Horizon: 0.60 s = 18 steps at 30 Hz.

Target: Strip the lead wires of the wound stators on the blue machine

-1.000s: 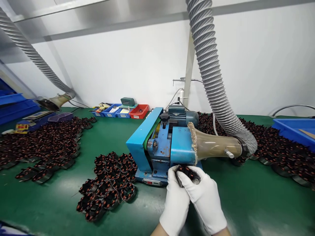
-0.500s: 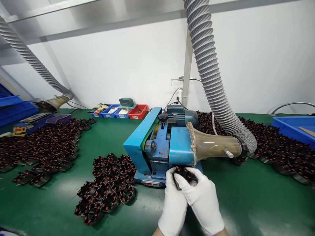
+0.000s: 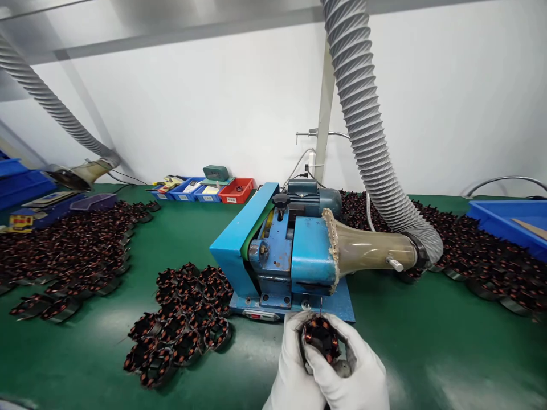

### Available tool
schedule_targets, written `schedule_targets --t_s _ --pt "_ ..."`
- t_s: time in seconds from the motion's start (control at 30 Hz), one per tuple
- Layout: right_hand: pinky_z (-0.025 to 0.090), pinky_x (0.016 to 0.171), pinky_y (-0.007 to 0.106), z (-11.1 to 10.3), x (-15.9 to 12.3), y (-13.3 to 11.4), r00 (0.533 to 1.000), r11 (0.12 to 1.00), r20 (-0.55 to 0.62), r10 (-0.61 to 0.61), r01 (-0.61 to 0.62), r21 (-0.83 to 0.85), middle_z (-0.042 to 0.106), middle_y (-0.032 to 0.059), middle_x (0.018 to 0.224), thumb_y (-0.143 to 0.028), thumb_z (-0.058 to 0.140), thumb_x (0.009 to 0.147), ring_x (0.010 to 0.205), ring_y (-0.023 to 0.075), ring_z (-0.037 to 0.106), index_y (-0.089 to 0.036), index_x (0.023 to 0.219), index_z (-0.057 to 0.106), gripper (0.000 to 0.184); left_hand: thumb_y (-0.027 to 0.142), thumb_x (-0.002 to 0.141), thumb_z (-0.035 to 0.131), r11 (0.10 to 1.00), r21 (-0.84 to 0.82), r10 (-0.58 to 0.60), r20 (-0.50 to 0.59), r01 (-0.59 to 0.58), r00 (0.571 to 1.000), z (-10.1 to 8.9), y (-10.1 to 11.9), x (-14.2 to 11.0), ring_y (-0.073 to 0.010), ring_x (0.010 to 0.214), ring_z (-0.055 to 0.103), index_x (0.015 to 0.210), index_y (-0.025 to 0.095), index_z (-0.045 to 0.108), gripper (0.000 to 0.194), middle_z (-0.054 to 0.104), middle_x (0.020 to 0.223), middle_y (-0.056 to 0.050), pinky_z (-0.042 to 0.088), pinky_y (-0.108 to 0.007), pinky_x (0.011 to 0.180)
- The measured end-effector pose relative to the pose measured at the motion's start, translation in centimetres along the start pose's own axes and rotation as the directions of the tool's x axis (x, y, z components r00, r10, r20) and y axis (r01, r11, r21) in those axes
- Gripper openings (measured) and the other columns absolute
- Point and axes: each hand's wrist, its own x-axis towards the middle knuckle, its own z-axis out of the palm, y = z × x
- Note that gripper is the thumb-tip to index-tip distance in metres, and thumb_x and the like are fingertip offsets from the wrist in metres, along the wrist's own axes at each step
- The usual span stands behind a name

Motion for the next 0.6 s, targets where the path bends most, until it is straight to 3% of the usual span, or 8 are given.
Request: schedule_targets --t_s 0.07,0.17,0.27,0.4,0.5,0.6 --pt "0.056 0.078 0.037 0.2 -0.3 0.5 1.0 1.0 0.01 -0.007 0.007 0.013 0.072 0.0119 0.097 -0.053 0.068 0.057 0.09 0.0315 0.067 -0.019 0.098 0.069 0.053 0.029 0.071 0.056 0.998 -0.003 0.069 -0.016 -0.069 0.998 -0.2 -1.1 0.0 -0.0274 0.103 0.058 0.105 0.021 0.057 0.034 0.061 0.111 -0.012 0.042 -0.042 0.094" --pt "0.056 0.077 0.038 0.5 0.8 0.1 0.999 1.0 0.04 -0.003 0.004 -0.022 0.073 0.0122 0.091 -0.051 0.07 0.058 0.085 0.0313 0.069 -0.017 0.093 0.07 0.049 0.028 0.073 0.055 0.999 -0.006 0.037 0.013 -0.037 0.999 -0.1 -1.5 1.1 -0.0255 0.102 0.059 0.106 0.019 0.055 0.034 0.062 0.111 -0.012 0.043 -0.041 0.094" --pt "0.057 0.073 0.037 0.7 2.4 -1.2 0.996 0.999 0.08 -0.029 0.03 -0.014 0.074 0.012 0.087 -0.05 0.067 0.064 0.08 0.0296 0.07 -0.016 0.091 0.069 0.044 0.023 0.072 0.056 1.0 -0.026 -0.002 0.05 0.004 0.999 0.4 0.0 2.5 -0.0216 0.095 0.063 0.102 0.02 0.054 0.031 0.067 0.104 -0.009 0.048 -0.035 0.089" --pt "0.056 0.07 0.034 0.5 4.0 -2.8 0.988 0.997 0.131 -0.082 0.081 0.013 0.075 0.0088 0.081 -0.051 0.064 0.07 0.076 0.0268 0.07 -0.018 0.086 0.069 0.036 0.016 0.065 0.062 0.991 -0.119 -0.061 0.004 0.061 0.998 1.2 2.3 3.4 -0.0198 0.087 0.067 0.102 0.021 0.052 0.038 0.071 0.095 -0.007 0.051 -0.029 0.079" --pt "0.055 0.07 0.035 0.3 4.2 -3.2 0.989 0.998 0.139 -0.059 0.058 0.013 0.074 0.0087 0.08 -0.052 0.064 0.071 0.075 0.0269 0.07 -0.019 0.085 0.068 0.036 0.019 0.069 0.059 0.987 -0.122 -0.105 0.008 0.106 0.994 1.7 2.8 3.2 -0.0206 0.081 0.068 0.106 0.02 0.049 0.039 0.072 0.088 -0.008 0.052 -0.03 0.074" --pt "0.055 0.071 0.037 0.0 3.2 -2.5 0.989 1.0 0.147 -0.022 0.019 0.02 0.074 0.0095 0.081 -0.05 0.065 0.069 0.077 0.0286 0.069 -0.019 0.085 0.068 0.035 0.023 0.071 0.057 0.989 -0.013 -0.149 -0.006 0.148 0.989 1.2 2.5 2.1 -0.0236 0.085 0.067 0.104 0.021 0.052 0.033 0.071 0.091 -0.01 0.051 -0.034 0.077"
